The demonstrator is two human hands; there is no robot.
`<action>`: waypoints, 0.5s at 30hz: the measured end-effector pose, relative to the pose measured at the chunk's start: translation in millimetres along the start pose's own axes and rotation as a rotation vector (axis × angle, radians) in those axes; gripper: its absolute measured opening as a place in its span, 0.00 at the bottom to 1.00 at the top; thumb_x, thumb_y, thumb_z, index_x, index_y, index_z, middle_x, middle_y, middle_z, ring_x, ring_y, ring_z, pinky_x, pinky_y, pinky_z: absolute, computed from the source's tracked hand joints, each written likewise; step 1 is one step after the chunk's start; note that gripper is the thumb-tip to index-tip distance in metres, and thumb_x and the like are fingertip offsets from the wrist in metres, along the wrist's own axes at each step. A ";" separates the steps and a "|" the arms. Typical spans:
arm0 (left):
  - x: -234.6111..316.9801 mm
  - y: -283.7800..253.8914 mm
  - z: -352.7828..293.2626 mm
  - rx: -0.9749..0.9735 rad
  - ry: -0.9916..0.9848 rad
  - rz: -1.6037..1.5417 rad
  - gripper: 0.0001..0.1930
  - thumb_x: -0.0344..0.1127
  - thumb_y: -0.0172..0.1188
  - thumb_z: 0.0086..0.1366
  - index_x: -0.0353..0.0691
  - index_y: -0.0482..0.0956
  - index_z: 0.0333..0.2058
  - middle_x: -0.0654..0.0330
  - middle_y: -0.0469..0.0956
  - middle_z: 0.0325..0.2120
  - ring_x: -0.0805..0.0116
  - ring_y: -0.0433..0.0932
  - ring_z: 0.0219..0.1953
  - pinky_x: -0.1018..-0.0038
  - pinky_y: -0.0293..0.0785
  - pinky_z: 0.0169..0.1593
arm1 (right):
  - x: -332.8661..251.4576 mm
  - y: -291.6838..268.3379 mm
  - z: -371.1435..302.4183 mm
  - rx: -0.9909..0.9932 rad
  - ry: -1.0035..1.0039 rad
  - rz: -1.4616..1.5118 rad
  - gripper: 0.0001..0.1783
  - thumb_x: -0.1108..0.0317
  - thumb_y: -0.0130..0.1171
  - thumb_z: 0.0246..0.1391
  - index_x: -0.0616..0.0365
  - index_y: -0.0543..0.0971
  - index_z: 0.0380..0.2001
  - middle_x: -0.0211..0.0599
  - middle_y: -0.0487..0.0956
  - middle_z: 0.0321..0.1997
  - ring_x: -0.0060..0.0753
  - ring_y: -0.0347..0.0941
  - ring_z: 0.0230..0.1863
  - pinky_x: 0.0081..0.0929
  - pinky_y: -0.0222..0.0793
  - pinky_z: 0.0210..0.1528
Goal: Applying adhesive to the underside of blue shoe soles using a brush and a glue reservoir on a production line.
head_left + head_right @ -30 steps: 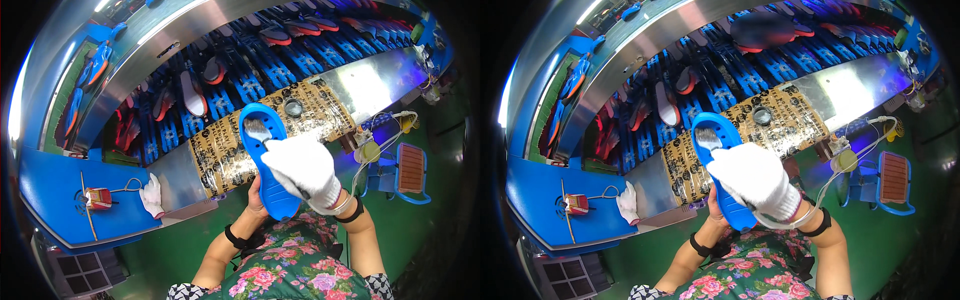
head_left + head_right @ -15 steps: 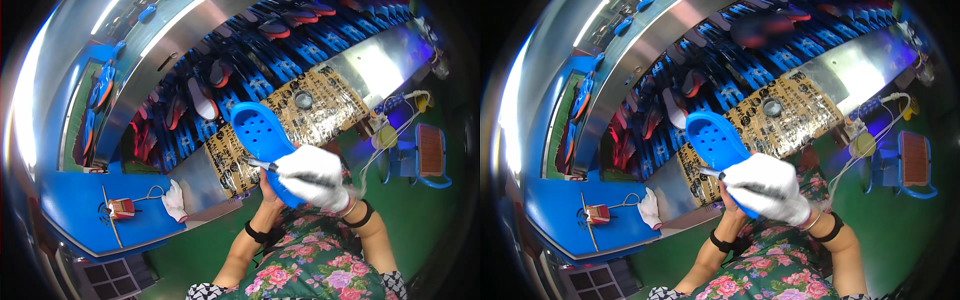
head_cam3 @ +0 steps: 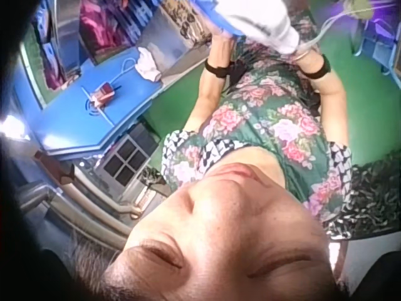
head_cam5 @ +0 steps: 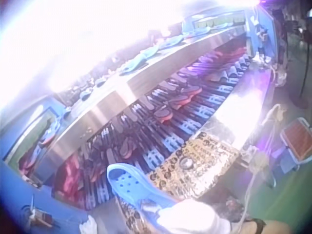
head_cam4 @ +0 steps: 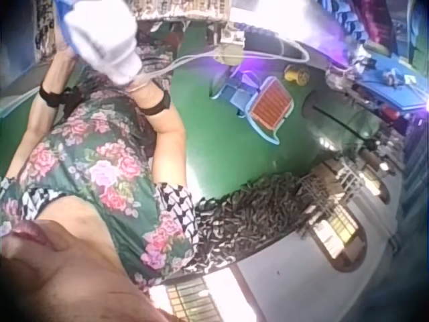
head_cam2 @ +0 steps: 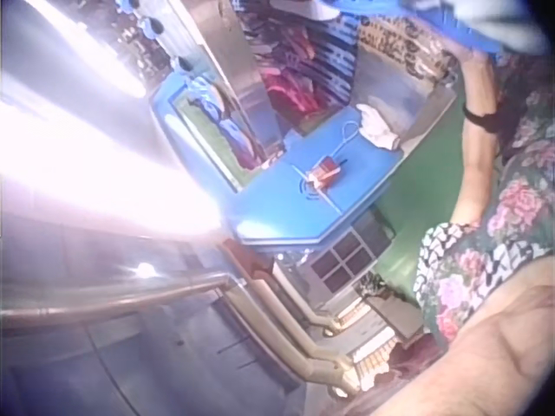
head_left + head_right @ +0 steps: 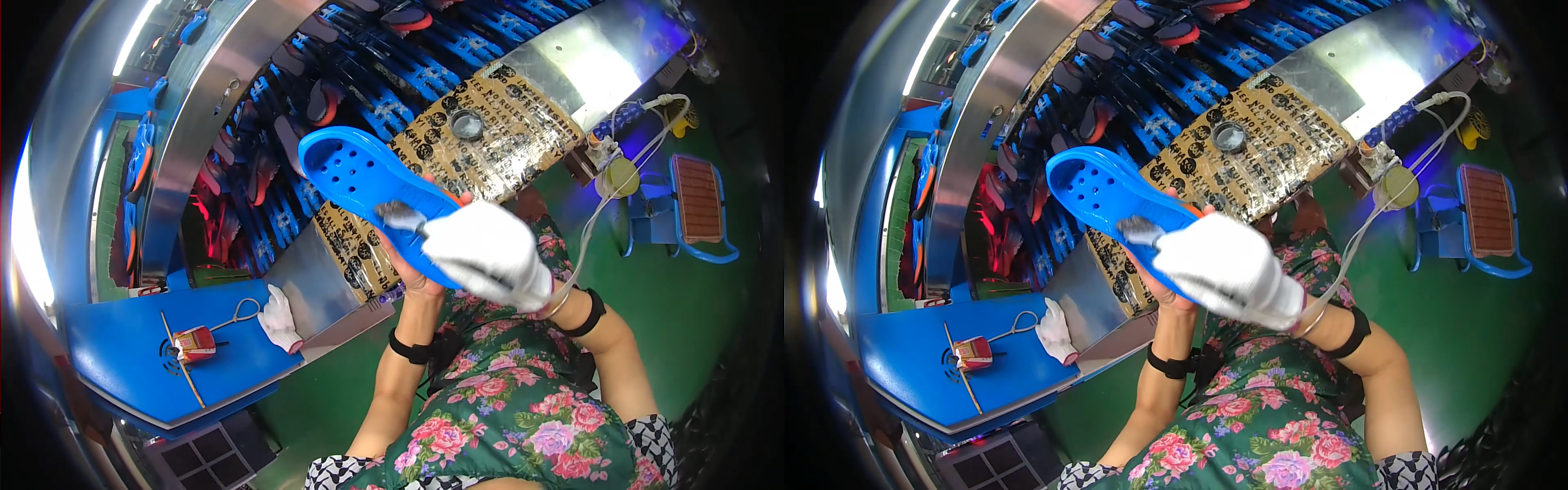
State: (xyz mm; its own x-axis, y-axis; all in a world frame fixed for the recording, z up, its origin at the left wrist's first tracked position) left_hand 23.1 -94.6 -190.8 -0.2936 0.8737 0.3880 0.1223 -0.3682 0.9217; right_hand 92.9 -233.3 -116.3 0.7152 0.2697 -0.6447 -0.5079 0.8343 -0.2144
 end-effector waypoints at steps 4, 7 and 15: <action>3.3 -0.8 10.6 -0.165 -0.063 -0.138 0.52 0.74 0.61 0.60 0.43 0.59 0.70 0.48 0.75 0.59 0.35 0.74 0.61 0.38 0.74 0.61 | -3.2 -1.1 -5.0 -0.066 -0.011 0.119 0.13 0.73 0.72 0.48 0.55 0.87 0.40 0.38 0.87 0.41 0.42 0.85 0.41 0.37 0.79 0.46; 2.5 9.8 9.1 0.008 0.032 -0.034 0.50 0.74 0.61 0.60 0.43 0.60 0.69 0.45 0.75 0.58 0.34 0.75 0.59 0.38 0.73 0.60 | 5.5 3.4 -6.6 0.095 0.298 0.290 0.13 0.71 0.72 0.50 0.55 0.87 0.41 0.37 0.87 0.40 0.42 0.85 0.42 0.35 0.80 0.47; 17.3 -1.0 14.3 -0.010 0.060 -0.040 0.52 0.74 0.62 0.60 0.46 0.56 0.71 0.38 0.69 0.61 0.32 0.75 0.58 0.37 0.76 0.57 | 9.6 -4.0 -6.0 -0.098 0.093 0.251 0.13 0.73 0.72 0.49 0.54 0.87 0.40 0.36 0.87 0.41 0.41 0.84 0.42 0.36 0.80 0.45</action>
State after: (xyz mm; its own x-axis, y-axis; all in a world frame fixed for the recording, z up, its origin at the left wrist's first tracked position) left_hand 31.4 -74.5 -185.0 -0.3545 0.8672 0.3498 0.1003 -0.3367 0.9363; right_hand 99.0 -236.9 -126.0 0.5165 0.4126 -0.7503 -0.7106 0.6954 -0.1067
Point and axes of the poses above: each hand's wrist, its own z-axis towards the middle knuckle, its own y-axis out of the palm, x = y × z, the point moved 1 cm from there along z, towards the middle knuckle
